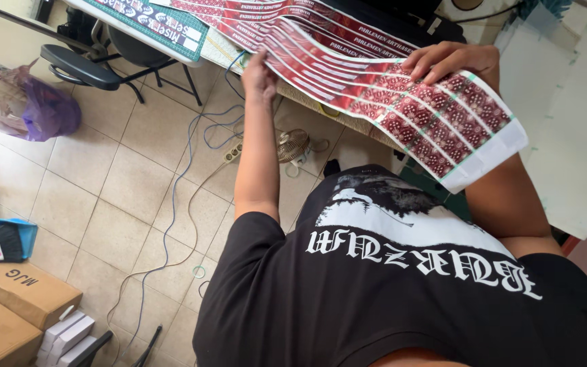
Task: The person places a sheet of printed material onto a heat press, closes the press, and waits for the cycle to complete. They then open the press, remove the sheet, and peel off a backing layer to reveal the transferred design.
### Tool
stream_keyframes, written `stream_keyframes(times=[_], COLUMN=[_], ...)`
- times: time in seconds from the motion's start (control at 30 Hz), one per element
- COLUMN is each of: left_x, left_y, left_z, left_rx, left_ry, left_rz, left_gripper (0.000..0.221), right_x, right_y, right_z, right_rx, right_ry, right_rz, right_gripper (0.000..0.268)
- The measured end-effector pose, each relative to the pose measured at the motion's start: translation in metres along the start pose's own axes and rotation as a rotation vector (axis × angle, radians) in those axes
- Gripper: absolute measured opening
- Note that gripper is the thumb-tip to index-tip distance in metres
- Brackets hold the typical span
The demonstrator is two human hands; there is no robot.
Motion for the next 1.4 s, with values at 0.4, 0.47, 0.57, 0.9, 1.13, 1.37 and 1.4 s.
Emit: stream_keyframes(times=[0.4,0.47,0.57,0.9,1.13,1.37,1.4], left_x=[0.173,0.195,0.211,0.124,-0.023,-0.184,-0.207], left_y=[0.102,0.129,0.185,0.336,0.385,0.45,0.459], left_z=[0.087,0.119,0.165,0.275,0.283,0.278,0.28], left_rx=[-0.325,-0.508,-0.351,-0.823,-1.603,-1.966,-1.988], left_ry=[-0.298,-0.415,-0.984,-1.446,-1.513,-1.204,-1.178], left_rz=[0.652,0.767,1.304,1.388,0.556,0.096,0.02], left_gripper=[0.026,0.033,0.029,0.01,0.022,0.022,0.021], right_x=[-0.069,-0.089,-0.11,-0.162,-0.181,-0.218,-0.226], right_y=[0.027,0.068,0.133,0.346,0.474,0.646,0.67], right_z=[-0.084,-0.098,-0.124,-0.082,-0.004,0.065,0.072], right_rx=[0.103,0.34,0.651,1.224,1.463,1.702,1.728], right_ry=[0.06,0.1,0.134,0.077,0.088,0.058,0.04], right_rz=[-0.202,-0.211,-0.231,-0.412,-0.531,-0.542,-0.538], right_gripper=[0.044,0.036,0.026,0.023,0.032,0.03,0.03])
Point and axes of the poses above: each hand's wrist, its own y-axis away from the middle knuckle, its own z-axis out of the palm, x = y × z, the point moved 4 cm from there along -y, towards the middle knuckle, and after that the axes turned 8 degrees about -y, right-handed, at the moved point
